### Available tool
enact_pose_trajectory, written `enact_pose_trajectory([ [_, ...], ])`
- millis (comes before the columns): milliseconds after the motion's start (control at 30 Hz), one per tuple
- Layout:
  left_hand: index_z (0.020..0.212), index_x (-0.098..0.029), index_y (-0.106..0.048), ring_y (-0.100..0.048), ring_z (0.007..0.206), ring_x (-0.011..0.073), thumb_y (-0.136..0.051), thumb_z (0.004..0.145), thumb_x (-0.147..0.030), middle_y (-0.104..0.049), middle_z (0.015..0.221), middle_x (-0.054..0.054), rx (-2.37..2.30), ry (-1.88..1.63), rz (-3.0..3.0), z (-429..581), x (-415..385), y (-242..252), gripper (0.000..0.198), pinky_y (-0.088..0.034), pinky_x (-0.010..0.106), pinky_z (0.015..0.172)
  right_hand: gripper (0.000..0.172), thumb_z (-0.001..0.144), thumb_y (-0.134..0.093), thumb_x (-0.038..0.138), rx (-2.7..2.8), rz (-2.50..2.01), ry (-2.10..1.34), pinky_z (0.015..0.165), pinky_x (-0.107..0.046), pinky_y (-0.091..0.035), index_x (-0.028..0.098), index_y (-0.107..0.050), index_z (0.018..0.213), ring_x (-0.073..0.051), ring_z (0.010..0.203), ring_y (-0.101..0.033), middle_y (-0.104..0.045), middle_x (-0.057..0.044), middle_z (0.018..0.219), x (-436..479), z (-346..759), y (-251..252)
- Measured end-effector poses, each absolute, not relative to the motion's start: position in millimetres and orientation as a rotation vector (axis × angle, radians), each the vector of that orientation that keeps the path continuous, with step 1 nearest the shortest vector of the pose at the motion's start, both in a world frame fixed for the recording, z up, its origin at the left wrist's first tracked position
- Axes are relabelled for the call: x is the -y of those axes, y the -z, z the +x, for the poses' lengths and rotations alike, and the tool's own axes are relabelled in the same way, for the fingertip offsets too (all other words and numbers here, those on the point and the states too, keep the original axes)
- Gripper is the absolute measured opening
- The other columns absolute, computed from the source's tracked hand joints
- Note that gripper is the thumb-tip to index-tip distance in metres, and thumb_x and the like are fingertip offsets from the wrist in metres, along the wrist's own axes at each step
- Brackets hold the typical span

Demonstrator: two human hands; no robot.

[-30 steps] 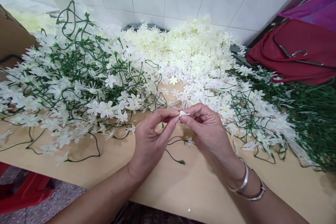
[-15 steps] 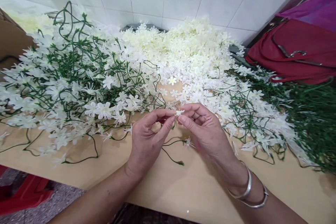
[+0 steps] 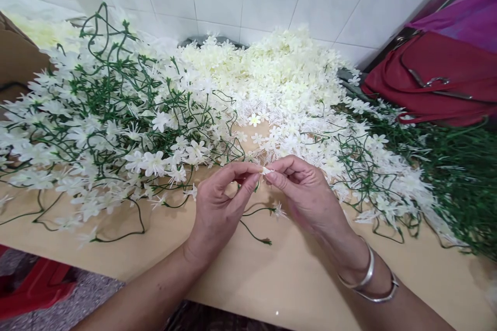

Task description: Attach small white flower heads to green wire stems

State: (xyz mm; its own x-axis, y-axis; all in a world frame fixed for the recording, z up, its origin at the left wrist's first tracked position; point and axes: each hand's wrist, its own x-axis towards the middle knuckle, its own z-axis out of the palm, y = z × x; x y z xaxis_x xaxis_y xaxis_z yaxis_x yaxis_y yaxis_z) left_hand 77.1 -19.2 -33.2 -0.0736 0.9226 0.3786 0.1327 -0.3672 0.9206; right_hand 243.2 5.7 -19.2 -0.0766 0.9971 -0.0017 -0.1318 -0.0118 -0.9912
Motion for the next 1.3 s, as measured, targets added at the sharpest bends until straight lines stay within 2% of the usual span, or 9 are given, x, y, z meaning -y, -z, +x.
enact_pose_trajectory([
  [200,0.097,-0.024,-0.076,-0.076,0.094,0.0166,-0.07,0.097,-0.017,-0.082,0.098,0.001,-1.129,-1.591,1.705,78,19,31,0.009,-0.061,0.032,0.09,0.028,0.071,-0.093,0.044,1.114,-1.079,-1.394,0.06,-0.025,-0.052,0.024,-0.074,0.076,-0.012,0.062,-0.059,-0.069,0.003,0.068,-5,239,17],
  [300,0.098,-0.024,-0.076,-0.076,0.092,0.0174,-0.07,0.097,-0.019,-0.081,0.097,0.003,-1.161,-1.572,1.649,79,17,34,0.008,-0.062,0.032,0.087,0.03,0.069,-0.094,0.044,1.082,-1.074,-1.412,0.062,-0.026,-0.053,0.025,-0.072,0.077,-0.013,0.065,-0.06,-0.068,0.003,0.07,-5,237,17],
  [433,0.1,-0.024,-0.076,-0.075,0.095,0.0177,-0.072,0.097,-0.021,-0.081,0.101,0.004,-1.151,-1.522,1.517,79,16,39,0.006,-0.061,0.032,0.089,0.029,0.07,-0.093,0.038,1.028,-1.054,-1.416,0.065,-0.026,-0.055,0.027,-0.073,0.088,-0.013,0.067,-0.061,-0.065,0.005,0.072,-6,236,17],
  [567,0.098,-0.023,-0.077,-0.075,0.096,0.0177,-0.073,0.096,-0.021,-0.081,0.101,0.003,-1.139,-1.525,1.516,79,16,40,0.005,-0.06,0.032,0.092,0.025,0.072,-0.092,0.031,0.987,-1.004,-1.391,0.067,-0.023,-0.054,0.025,-0.07,0.078,-0.01,0.066,-0.059,-0.065,0.006,0.073,-6,237,18],
  [633,0.098,-0.023,-0.076,-0.075,0.096,0.0175,-0.072,0.096,-0.02,-0.081,0.101,0.003,-1.128,-1.529,1.535,79,16,39,0.006,-0.06,0.032,0.092,0.023,0.073,-0.092,0.029,0.993,-1.008,-1.401,0.068,-0.023,-0.054,0.026,-0.073,0.085,-0.01,0.067,-0.06,-0.066,0.006,0.072,-6,238,20],
  [733,0.1,-0.023,-0.076,-0.075,0.094,0.0171,-0.07,0.097,-0.021,-0.081,0.1,0.003,-1.124,-1.501,1.535,80,15,39,0.007,-0.06,0.031,0.09,0.029,0.076,-0.09,0.031,1.034,-1.024,-1.452,0.069,-0.025,-0.055,0.03,-0.079,0.103,-0.011,0.069,-0.063,-0.068,0.005,0.072,-7,240,21],
  [900,0.101,-0.023,-0.076,-0.074,0.092,0.0164,-0.07,0.099,-0.024,-0.08,0.097,0.003,-1.092,-1.459,1.46,80,15,42,0.006,-0.059,0.029,0.087,0.012,0.077,-0.091,0.031,1.098,-0.982,-1.421,0.073,-0.028,-0.057,0.028,-0.081,0.083,-0.012,0.072,-0.065,-0.075,0.002,0.08,-8,242,22],
  [1167,0.1,-0.022,-0.077,-0.073,0.092,0.0153,-0.072,0.098,-0.024,-0.08,0.097,0.002,-1.091,-1.473,1.424,82,15,45,0.005,-0.057,0.026,0.085,0.017,0.073,-0.095,0.033,1.095,-0.963,-1.319,0.068,-0.026,-0.052,0.027,-0.079,0.077,-0.012,0.066,-0.06,-0.069,0.004,0.071,-9,236,30],
  [1300,0.102,-0.022,-0.075,-0.074,0.089,0.0161,-0.07,0.099,-0.027,-0.08,0.098,0.003,-1.087,-1.426,1.396,84,14,42,0.008,-0.057,0.028,0.082,0.011,0.079,-0.09,0.03,1.169,-0.934,-1.162,0.081,-0.028,-0.052,0.027,-0.079,0.08,-0.014,0.085,-0.065,-0.072,0.001,0.088,-17,243,36],
])
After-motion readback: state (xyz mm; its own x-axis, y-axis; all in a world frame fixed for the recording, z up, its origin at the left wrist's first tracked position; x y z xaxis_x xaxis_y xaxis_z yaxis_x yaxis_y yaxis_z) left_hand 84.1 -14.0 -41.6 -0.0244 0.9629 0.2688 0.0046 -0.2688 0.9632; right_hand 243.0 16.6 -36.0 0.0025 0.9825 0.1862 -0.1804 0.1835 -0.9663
